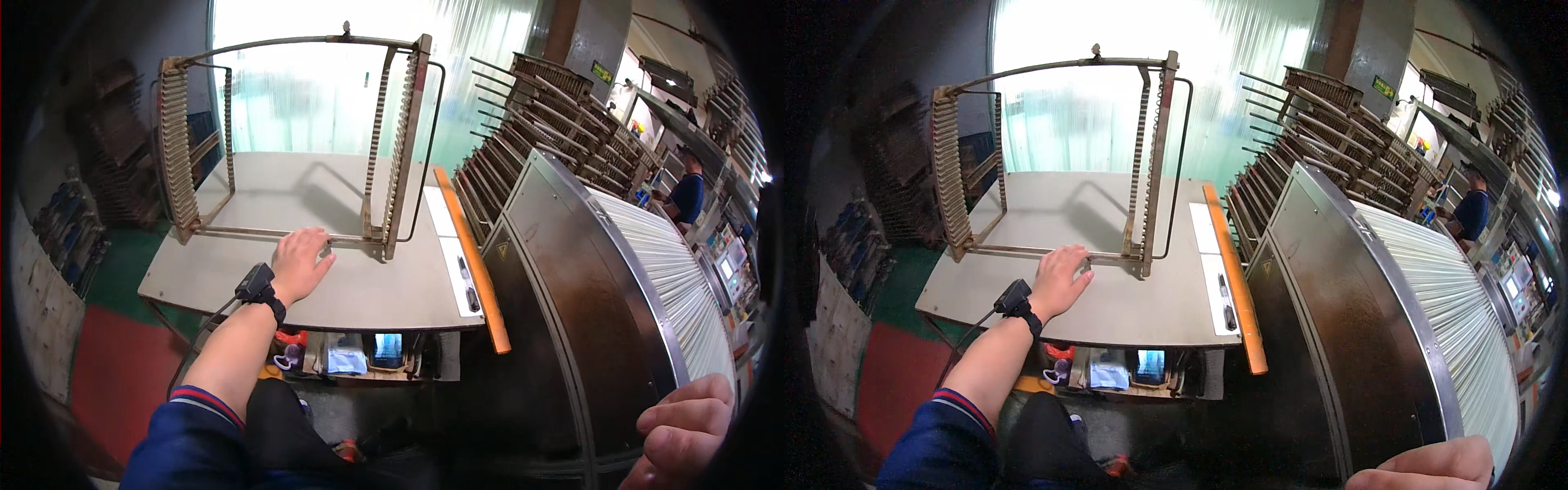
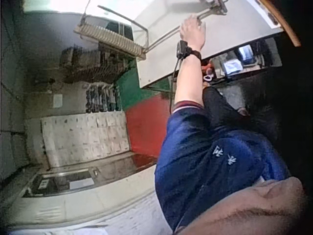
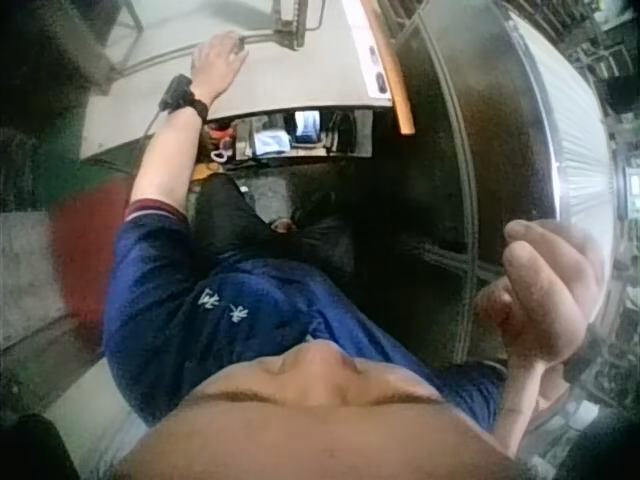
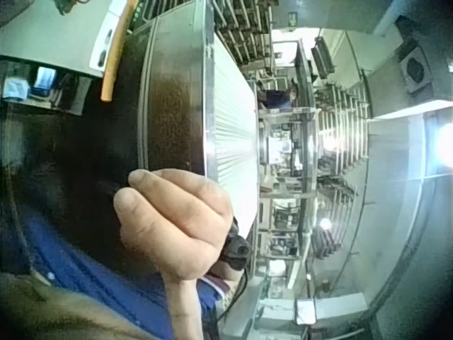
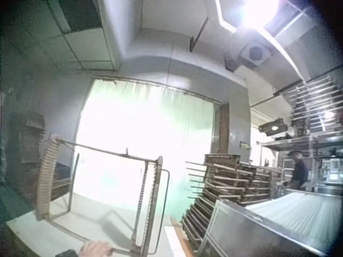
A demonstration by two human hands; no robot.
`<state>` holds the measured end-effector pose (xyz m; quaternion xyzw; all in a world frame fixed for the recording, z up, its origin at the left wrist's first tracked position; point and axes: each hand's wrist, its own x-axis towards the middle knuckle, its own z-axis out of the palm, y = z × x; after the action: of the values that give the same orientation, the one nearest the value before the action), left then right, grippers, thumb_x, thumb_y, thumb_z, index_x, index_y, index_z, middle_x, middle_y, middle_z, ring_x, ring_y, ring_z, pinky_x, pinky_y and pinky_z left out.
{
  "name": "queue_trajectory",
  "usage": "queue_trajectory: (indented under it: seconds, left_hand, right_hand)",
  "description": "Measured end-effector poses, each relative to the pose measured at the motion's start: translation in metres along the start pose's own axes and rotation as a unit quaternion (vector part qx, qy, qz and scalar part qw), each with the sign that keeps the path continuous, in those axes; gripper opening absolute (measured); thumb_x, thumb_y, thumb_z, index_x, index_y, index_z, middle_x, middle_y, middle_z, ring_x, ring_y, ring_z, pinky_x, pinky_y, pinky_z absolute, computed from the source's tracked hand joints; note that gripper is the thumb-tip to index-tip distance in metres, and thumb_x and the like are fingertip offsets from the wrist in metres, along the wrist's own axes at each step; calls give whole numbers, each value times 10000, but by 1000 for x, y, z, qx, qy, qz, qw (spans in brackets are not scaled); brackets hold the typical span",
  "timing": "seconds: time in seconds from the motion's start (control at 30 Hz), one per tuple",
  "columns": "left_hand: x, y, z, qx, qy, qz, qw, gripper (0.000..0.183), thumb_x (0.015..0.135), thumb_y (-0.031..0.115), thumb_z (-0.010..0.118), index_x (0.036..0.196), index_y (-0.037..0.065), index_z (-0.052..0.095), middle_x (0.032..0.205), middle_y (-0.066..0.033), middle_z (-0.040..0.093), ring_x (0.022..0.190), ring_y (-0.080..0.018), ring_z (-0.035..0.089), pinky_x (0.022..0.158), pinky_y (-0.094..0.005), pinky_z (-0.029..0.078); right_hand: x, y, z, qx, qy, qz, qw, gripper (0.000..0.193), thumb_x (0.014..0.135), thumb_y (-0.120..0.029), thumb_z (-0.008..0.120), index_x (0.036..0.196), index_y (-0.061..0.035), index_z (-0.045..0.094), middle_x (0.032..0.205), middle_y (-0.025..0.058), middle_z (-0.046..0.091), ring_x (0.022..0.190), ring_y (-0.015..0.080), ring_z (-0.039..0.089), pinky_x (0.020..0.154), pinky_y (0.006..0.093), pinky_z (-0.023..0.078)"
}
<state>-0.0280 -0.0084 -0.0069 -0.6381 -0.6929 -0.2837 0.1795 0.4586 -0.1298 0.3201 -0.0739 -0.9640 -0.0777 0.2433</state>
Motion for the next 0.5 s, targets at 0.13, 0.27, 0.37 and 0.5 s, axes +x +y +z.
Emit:
queue_trajectory:
  seconds: [0.13,0.27,0.37,0.5]
  left_hand:
    - [-3,-1,2,-37,16,-18,999,316,947,277,721,1195,91,662,1359,-129,642,1318,-339,554,1109,-498,402]
    - [-1,4,-5,-38,26,-6,999,232,916,202,744,1093,81,654,1295,-128,655,1258,-353,575,1055,-494,430]
    - [-2,1,-10,-55,27,2,998,207,900,178,750,1066,84,670,1224,-113,677,1207,-348,599,1030,-488,453]
    - [-4,4,-11,-54,62,25,996,187,884,150,750,1048,87,685,1143,-104,698,1141,-348,629,993,-482,484]
  right_hand:
    - [-11,7,10,-9,9,-7,1000,300,1004,-118,675,1275,-21,590,1032,174,708,823,305,673,705,412,580]
    - [-9,7,6,-22,11,-4,1000,293,1013,-150,671,1253,0,595,985,179,710,799,308,677,699,408,579]
    - [-37,7,18,-108,44,68,991,245,948,-305,802,1106,-185,658,901,3,652,733,152,626,683,299,458]
    - [-123,21,115,41,378,134,915,278,1020,-160,657,1226,18,599,945,191,704,763,309,675,668,402,573]
